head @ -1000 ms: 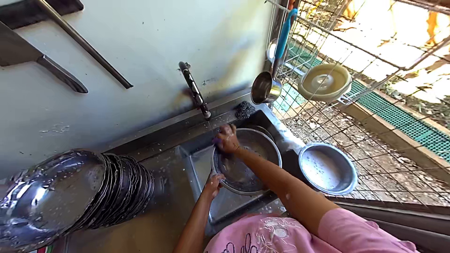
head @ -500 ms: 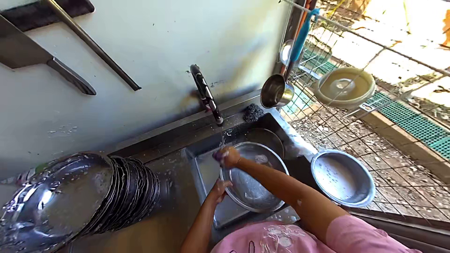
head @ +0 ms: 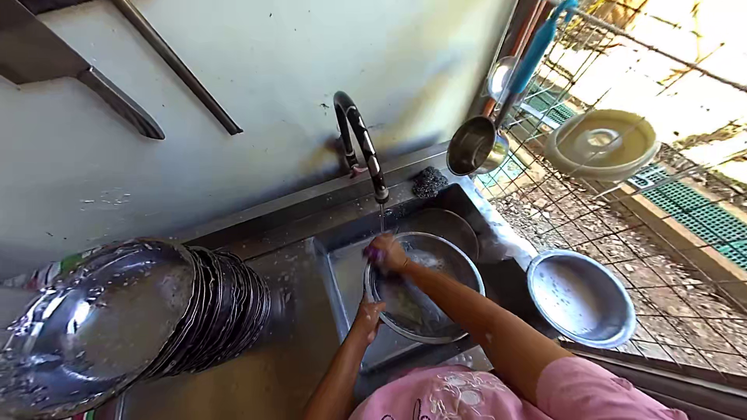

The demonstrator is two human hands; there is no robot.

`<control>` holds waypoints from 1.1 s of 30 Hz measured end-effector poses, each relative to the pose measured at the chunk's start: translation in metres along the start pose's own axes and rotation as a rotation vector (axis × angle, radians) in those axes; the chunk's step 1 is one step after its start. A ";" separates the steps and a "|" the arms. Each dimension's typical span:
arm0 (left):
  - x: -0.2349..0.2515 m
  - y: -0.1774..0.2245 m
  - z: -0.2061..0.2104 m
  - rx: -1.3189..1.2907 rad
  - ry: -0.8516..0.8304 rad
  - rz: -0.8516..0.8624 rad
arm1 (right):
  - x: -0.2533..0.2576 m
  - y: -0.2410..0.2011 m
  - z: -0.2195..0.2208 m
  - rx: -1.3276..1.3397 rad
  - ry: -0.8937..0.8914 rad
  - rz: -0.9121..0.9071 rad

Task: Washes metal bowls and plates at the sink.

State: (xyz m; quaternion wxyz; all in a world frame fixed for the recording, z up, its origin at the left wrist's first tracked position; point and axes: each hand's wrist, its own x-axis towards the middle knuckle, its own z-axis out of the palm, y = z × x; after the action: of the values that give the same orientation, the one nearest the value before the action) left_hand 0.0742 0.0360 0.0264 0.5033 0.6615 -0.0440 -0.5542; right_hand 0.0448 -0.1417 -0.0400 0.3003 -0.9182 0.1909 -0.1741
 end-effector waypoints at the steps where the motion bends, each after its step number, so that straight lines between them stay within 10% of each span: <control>1: -0.003 0.000 0.001 -0.014 0.017 0.009 | 0.013 0.008 -0.015 -0.048 -0.065 0.226; 4: 0.001 0.001 -0.004 -0.008 -0.012 -0.011 | 0.029 0.000 -0.031 -0.020 -0.237 0.463; 9: 0.014 0.012 -0.011 -0.035 -0.084 -0.055 | 0.001 -0.031 0.014 0.097 -0.011 -0.147; 14: 0.015 0.012 -0.013 -0.059 -0.074 -0.032 | 0.023 0.009 0.004 -0.086 0.140 0.289; 19: 0.025 0.011 -0.017 -0.041 -0.100 0.000 | -0.010 -0.019 0.036 0.195 0.142 -0.176; 24: 0.023 -0.007 -0.012 -0.142 -0.023 -0.068 | -0.005 0.031 0.025 -0.211 0.174 0.410; 28: 0.039 -0.043 -0.019 -0.096 0.097 -0.110 | -0.057 -0.015 0.079 0.118 -0.186 0.705; 33: 0.079 -0.111 -0.055 0.085 0.333 0.028 | -0.120 -0.010 0.128 0.421 -0.647 0.380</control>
State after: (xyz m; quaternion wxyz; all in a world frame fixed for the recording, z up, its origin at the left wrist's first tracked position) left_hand 0.0917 0.0755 -0.1142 0.4831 0.7641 0.0072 -0.4276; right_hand -0.0014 -0.0176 -0.1553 0.5522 -0.7927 0.2129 0.1461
